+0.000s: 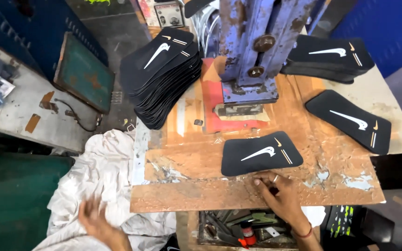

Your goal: Stamping or heat-pressing logos onto black panels using a pneumatic press machine.

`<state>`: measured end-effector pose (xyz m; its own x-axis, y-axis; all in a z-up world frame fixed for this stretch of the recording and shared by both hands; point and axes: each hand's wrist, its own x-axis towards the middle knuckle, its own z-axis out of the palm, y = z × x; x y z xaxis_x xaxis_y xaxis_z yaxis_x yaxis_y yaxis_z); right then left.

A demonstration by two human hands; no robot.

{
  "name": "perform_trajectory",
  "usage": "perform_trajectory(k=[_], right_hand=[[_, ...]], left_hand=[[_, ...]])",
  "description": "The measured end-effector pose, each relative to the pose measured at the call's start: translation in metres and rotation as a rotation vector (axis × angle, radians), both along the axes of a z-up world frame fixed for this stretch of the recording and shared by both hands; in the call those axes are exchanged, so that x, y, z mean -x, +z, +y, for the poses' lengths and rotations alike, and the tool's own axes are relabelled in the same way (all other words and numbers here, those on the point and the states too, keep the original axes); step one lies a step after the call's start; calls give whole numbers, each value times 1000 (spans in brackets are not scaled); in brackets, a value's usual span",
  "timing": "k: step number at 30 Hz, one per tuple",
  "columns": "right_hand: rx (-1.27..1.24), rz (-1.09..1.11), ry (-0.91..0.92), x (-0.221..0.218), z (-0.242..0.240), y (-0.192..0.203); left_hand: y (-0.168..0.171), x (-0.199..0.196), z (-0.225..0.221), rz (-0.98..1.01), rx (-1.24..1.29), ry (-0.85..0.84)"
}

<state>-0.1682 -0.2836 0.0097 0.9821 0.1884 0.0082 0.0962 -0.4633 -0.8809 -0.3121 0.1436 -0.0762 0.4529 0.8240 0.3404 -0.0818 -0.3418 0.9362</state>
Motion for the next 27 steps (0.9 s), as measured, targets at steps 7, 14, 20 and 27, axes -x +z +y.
perform_trajectory(k=[7, 14, 20, 27], right_hand=[[15, -109, 47, 3, 1, 1], [30, -62, -7, 3, 4, -2], [-19, -117, 15, 2, 4, 2], [670, -643, 176, 7, 35, 34]], left_hand=[[-2, -22, -31, -236, 30, 25], [-4, -33, -23, -102, 64, -197], [-8, -31, -13, -45, 184, -327], [84, -51, -46, 484, -191, -282]])
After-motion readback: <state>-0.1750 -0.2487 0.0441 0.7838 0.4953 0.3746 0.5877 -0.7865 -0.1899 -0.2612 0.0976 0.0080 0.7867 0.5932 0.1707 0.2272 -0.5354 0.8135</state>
